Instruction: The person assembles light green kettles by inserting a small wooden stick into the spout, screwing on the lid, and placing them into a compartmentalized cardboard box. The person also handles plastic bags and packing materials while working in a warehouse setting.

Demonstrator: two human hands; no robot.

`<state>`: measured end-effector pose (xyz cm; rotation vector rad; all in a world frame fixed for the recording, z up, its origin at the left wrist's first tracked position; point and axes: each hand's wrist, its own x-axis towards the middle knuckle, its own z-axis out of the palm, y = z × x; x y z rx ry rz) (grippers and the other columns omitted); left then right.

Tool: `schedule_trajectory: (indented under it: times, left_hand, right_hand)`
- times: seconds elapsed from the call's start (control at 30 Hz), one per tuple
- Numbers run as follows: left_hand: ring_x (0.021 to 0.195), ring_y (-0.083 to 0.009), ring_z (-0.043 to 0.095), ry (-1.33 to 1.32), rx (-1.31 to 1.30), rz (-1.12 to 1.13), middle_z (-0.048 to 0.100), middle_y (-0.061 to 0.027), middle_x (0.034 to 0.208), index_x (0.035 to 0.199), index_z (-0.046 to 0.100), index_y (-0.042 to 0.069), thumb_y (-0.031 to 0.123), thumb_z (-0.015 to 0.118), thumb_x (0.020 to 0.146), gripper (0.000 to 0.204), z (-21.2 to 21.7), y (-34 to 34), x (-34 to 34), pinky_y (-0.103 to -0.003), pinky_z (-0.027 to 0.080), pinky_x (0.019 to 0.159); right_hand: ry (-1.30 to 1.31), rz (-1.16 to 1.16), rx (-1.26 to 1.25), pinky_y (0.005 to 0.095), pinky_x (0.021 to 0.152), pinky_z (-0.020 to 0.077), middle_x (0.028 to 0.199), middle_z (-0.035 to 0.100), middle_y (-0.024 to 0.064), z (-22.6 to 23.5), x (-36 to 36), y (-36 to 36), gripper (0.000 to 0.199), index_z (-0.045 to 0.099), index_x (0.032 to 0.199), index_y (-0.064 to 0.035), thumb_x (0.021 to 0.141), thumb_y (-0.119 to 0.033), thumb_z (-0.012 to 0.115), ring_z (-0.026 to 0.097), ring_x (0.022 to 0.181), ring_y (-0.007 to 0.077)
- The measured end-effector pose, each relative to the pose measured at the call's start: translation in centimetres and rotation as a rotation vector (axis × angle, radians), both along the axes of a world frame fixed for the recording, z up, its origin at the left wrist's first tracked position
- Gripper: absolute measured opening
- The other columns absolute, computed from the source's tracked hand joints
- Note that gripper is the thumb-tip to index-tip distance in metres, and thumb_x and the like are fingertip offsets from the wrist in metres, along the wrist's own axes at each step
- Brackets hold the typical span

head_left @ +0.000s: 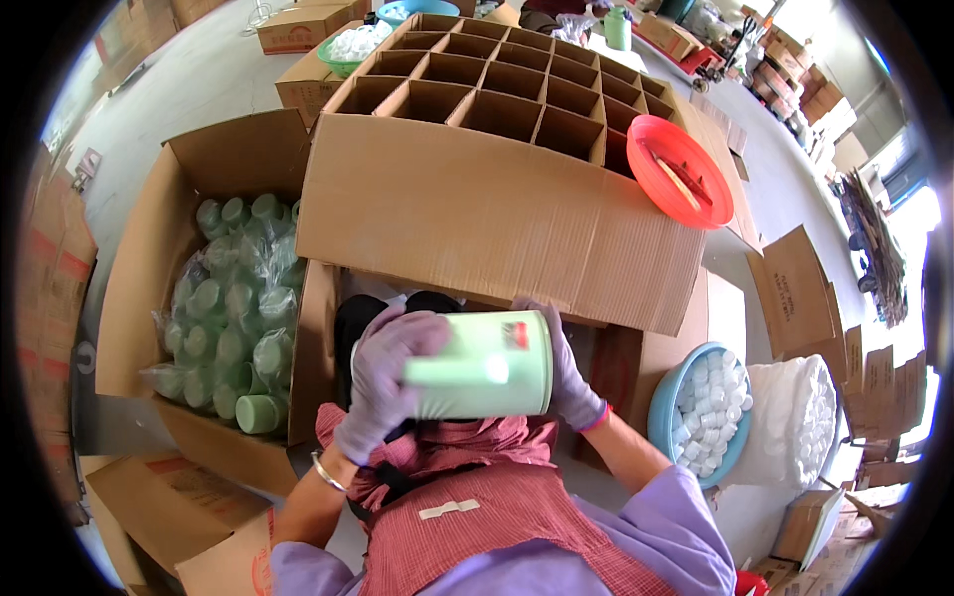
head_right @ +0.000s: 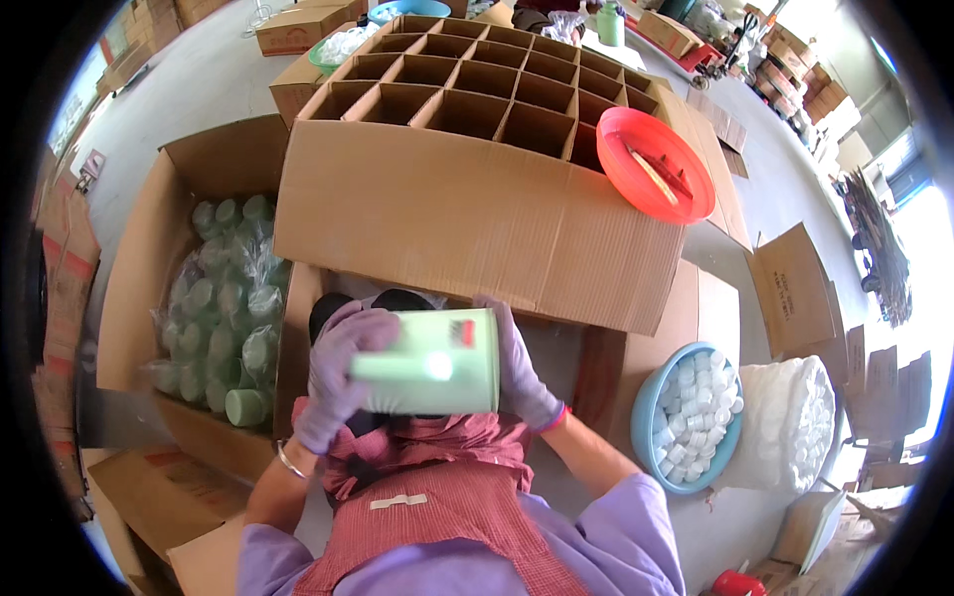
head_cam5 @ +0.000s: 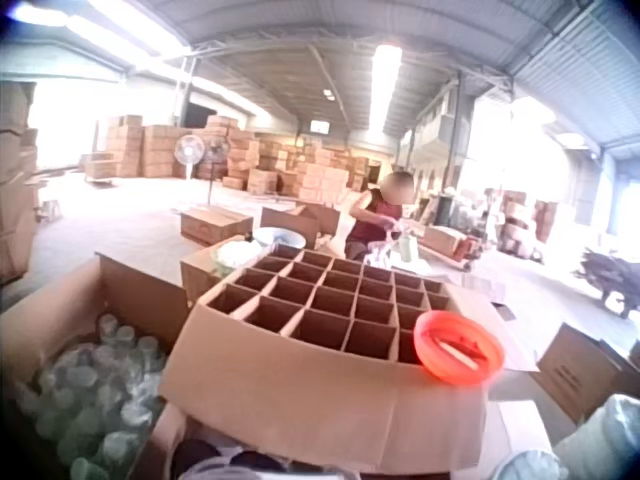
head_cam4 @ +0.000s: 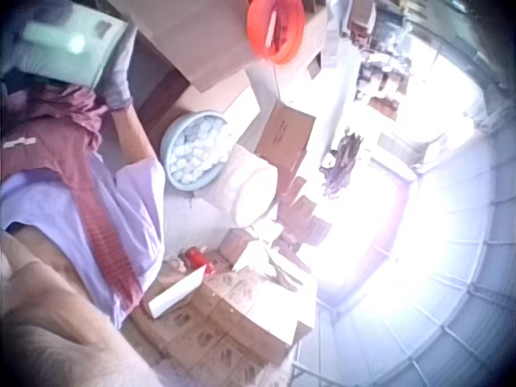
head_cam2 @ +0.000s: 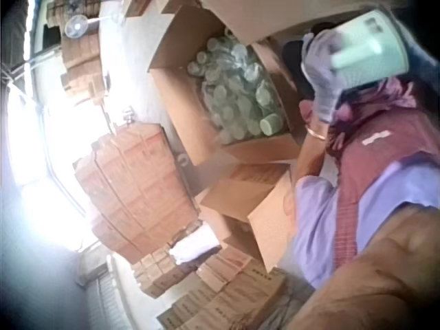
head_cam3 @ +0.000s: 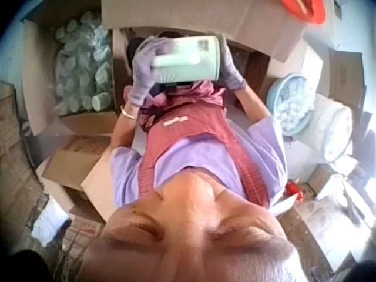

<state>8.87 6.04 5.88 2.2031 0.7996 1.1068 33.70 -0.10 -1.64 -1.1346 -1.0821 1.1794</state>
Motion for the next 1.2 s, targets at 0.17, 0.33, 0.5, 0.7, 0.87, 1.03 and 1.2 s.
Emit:
schedule_trajectory:
  times: [0.17,0.33,0.5,0.7,0.87,1.03,1.2]
  left_hand:
    - [0.102,-0.0279,0.068,0.009,0.072,0.060,0.072,-0.0123,0.103,0.103,0.073,0.007,0.013,0.059,0.089,0.020,-1.3,-0.9,0.7,-0.042,0.046,0.101]
    - [0.098,-0.0186,0.068,-0.278,-0.825,-0.013,0.071,-0.0090,0.111,0.109,0.070,0.000,0.009,0.056,0.090,0.025,-1.1,0.6,0.2,-0.036,0.054,0.090]
    - [0.105,-0.0255,0.066,0.113,0.255,0.061,0.071,-0.0079,0.107,0.099,0.072,0.009,0.015,0.064,0.085,0.017,0.0,-0.2,2.0,-0.043,0.045,0.102]
    - [0.096,-0.0284,0.068,-0.279,-0.702,0.100,0.072,-0.0143,0.101,0.097,0.069,-0.003,0.015,0.061,0.090,0.022,-1.5,0.5,1.1,-0.038,0.052,0.090]
    - [0.103,-0.0307,0.067,-0.102,0.040,0.104,0.072,-0.0133,0.100,0.093,0.071,-0.001,0.021,0.060,0.096,0.025,0.3,1.4,1.2,-0.045,0.046,0.100]
    - [0.115,-0.0221,0.060,-0.458,-0.524,0.273,0.068,-0.0127,0.118,0.114,0.067,-0.005,0.027,0.056,0.099,0.038,0.2,2.9,-2.1,-0.036,0.045,0.101]
    - [0.078,-0.0121,0.062,-0.428,-0.557,0.547,0.067,-0.0032,0.087,0.097,0.067,-0.001,0.043,0.058,0.098,0.045,-5.0,1.6,-3.3,-0.028,0.050,0.072]
  right_hand:
    - [-0.024,0.052,0.106,0.0364,0.107,0.0371,0.131,0.051,0.0167,1.8,-0.1,0.4,0.053,0.044,0.136,-0.0012,0.099,-0.039,0.048,0.048,0.125,0.0256]
    - [-0.079,-0.040,0.028,0.0401,0.114,0.0294,0.140,0.042,0.0209,0.0,0.8,0.2,0.059,0.038,0.142,-0.0003,0.100,-0.040,0.044,0.039,0.133,0.0320]
    - [-0.169,-0.029,0.130,0.0331,0.107,0.0376,0.132,0.047,0.0100,1.3,0.2,0.2,0.056,0.037,0.142,-0.0002,0.098,-0.030,0.057,0.049,0.121,0.0214]
    - [-0.427,0.036,0.333,0.0449,0.117,0.0213,0.151,0.030,0.0226,4.6,0.9,0.3,0.059,0.037,0.145,0.0001,0.096,-0.032,0.044,0.026,0.143,0.0380]
    - [-0.427,0.082,0.452,0.0464,0.118,0.0184,0.151,0.029,0.0243,6.0,0.8,0.7,0.059,0.038,0.143,0.0017,0.091,-0.025,0.050,0.024,0.144,0.0397]
    - [-0.800,-0.329,0.435,0.0394,0.084,0.0537,0.101,0.065,0.0129,15.7,10.6,8.1,0.023,0.065,0.103,-0.0042,0.083,-0.013,0.071,0.065,0.095,0.0299]
    - [-1.600,-0.546,0.013,0.0437,0.082,0.0524,0.097,0.068,0.0181,15.5,31.0,14.6,0.027,0.066,0.101,-0.0053,0.079,-0.019,0.068,0.065,0.091,0.0358]
